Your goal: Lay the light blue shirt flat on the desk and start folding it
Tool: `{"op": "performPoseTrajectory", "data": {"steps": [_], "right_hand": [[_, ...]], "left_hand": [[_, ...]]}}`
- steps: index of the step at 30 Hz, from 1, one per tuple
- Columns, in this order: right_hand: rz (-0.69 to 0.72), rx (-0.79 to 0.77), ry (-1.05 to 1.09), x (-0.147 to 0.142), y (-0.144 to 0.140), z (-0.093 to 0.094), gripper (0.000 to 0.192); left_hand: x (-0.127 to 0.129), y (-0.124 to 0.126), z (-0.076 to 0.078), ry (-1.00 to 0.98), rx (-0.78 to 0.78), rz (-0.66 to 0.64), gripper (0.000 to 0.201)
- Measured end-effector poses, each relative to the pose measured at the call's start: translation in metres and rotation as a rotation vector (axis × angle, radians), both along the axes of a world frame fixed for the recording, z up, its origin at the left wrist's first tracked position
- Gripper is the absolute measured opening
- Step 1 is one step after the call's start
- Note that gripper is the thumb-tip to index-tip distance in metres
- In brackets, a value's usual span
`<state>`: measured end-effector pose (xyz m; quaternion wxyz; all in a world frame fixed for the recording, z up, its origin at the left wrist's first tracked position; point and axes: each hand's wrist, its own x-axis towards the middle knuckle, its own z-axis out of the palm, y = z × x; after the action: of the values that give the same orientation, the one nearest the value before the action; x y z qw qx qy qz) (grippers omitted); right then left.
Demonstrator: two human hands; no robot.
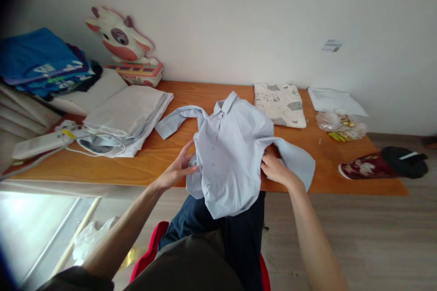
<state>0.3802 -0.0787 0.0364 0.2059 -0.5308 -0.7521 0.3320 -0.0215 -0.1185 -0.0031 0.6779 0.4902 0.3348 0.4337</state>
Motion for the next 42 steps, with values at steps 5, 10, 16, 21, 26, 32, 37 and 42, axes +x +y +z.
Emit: {"op": "performPoseTrajectory", "data": {"steps": [5, 10, 16, 21, 26, 32, 37, 42], "right_hand": [[-0.228, -0.096, 0.199, -0.011, -0.095, -0.043, 0.063], [-0.428, -0.033, 0.298, -0.015, -0.121, -0.037, 0.067], [-0.736, 0.173, 0.659, 0.037, -0.083, -0.01, 0.084], [-0.357, -0.051, 0.214, 0.038, -0.102, -0.026, 0.071], [-0.7, 0.168, 0.572, 0.056, -0.101, -0.014, 0.076], [-0.665, 0.09, 0.438, 0.065, -0.114, -0.019, 0.115], [-0.577, -0.002, 0.287, 0.069, -0.142, -0.05, 0.083], [-0.635, -0.188, 0.463, 0.083, -0.168, -0.038, 0.074]], "left_hand": [[-0.004, 0.001, -0.01, 0.11, 0.061, -0.026, 0.096], [0.017, 0.012, 0.008, 0.219, 0.109, 0.152, 0.089], [-0.001, 0.006, 0.026, 0.247, 0.057, 0.315, 0.09], [-0.009, -0.009, 0.011, 0.29, 0.092, 0.197, 0.07], [0.003, -0.005, 0.033, 0.278, 0.207, 0.163, 0.031], [0.025, -0.008, 0.035, 0.493, 0.333, -0.116, 0.045], [0.016, -0.019, 0.02, 0.456, 0.192, 0.011, 0.052], [-0.026, -0.045, 0.036, 0.242, -0.076, 0.1, 0.065]]}}
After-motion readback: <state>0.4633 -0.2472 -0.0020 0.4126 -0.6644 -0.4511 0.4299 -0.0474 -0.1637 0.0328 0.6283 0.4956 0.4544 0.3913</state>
